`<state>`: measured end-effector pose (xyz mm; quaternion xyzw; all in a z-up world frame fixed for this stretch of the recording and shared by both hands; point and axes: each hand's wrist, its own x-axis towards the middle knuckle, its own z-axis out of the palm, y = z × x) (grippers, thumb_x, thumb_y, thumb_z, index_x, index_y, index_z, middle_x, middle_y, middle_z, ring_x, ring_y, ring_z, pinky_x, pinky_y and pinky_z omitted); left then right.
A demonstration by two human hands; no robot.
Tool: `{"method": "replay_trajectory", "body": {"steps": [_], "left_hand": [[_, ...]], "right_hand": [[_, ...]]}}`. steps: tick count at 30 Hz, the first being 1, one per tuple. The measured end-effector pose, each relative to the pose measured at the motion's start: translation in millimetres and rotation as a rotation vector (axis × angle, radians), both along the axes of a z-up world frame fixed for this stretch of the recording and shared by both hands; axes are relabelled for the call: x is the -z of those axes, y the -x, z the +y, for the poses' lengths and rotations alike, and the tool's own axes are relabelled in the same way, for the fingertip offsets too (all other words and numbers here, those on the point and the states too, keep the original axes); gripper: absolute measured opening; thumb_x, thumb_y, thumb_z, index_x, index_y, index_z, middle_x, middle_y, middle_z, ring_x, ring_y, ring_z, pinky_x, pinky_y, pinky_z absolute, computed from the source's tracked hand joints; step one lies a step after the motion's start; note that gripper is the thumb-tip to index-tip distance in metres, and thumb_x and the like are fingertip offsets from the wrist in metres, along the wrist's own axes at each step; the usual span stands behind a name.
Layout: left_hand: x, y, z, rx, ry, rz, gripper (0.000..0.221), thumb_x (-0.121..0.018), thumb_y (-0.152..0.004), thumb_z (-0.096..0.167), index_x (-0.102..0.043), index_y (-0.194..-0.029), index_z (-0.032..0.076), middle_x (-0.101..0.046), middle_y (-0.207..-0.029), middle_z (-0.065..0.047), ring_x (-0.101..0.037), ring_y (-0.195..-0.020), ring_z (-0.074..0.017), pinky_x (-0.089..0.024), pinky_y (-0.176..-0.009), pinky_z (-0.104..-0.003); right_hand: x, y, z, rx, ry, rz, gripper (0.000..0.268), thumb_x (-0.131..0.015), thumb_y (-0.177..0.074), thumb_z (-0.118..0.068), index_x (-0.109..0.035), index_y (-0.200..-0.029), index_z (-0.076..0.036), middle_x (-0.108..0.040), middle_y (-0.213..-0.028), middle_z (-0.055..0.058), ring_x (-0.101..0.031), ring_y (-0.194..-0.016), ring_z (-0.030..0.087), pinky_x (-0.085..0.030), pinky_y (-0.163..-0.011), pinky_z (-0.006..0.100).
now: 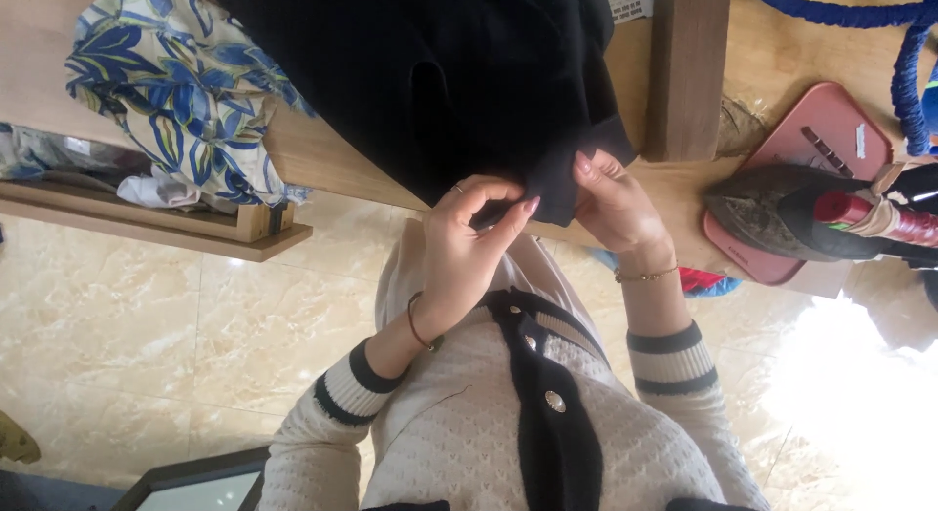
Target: Ironing and pressing a black garment on a workbench using a steam iron.
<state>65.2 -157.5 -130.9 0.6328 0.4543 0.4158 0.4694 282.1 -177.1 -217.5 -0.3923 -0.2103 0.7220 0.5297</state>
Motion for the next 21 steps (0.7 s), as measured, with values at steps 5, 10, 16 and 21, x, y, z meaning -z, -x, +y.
{"method": "replay_trajectory", "body": {"steps": [5, 10, 16, 21], "left_hand": [[1, -2, -1, 0.005, 0.078, -0.135, 0.011, -0.082, -0.088, 0.019, -0.074, -0.092, 0.012, -0.074, -0.092, -0.003, -0.074, -0.09, -0.0202, -0.061, -0.078, -0.031], [-4, -6, -3, -0.022, 0.079, -0.143, 0.014, -0.084, -0.085, 0.017, -0.073, -0.088, 0.01, -0.072, -0.089, -0.004, -0.073, -0.089, -0.0196, -0.061, -0.078, -0.031], [-2, -8, -5, -0.032, 0.042, -0.164, 0.014, -0.086, -0.083, 0.015, -0.072, -0.084, 0.01, -0.072, -0.088, -0.004, -0.073, -0.091, -0.0195, -0.061, -0.08, -0.03], [-6, -9, -4, -0.004, 0.036, -0.186, 0.012, -0.084, -0.085, 0.014, -0.073, -0.086, 0.009, -0.072, -0.089, -0.004, -0.073, -0.093, -0.0199, -0.061, -0.082, -0.031]], "right_hand": [[13, -4, -3, -0.007, 0.006, 0.013, 0.023, -0.062, -0.103, -0.027, -0.074, -0.099, -0.008, -0.075, -0.087, 0.014, -0.078, -0.087, 0.03, -0.061, -0.089, 0.05], [0, 2, -1, -0.006, 0.007, 0.048, 0.022, -0.064, -0.101, -0.027, -0.075, -0.099, -0.008, -0.076, -0.086, 0.015, -0.078, -0.085, 0.03, -0.062, -0.088, 0.05], [14, -2, -4, -0.012, -0.001, 0.039, 0.022, -0.064, -0.101, -0.027, -0.075, -0.099, -0.009, -0.076, -0.085, 0.013, -0.078, -0.083, 0.027, -0.062, -0.086, 0.048], [25, -8, -5, -0.016, 0.012, 0.04, 0.022, -0.064, -0.101, -0.028, -0.075, -0.102, -0.009, -0.076, -0.087, 0.015, -0.079, -0.084, 0.029, -0.061, -0.088, 0.048]]}}
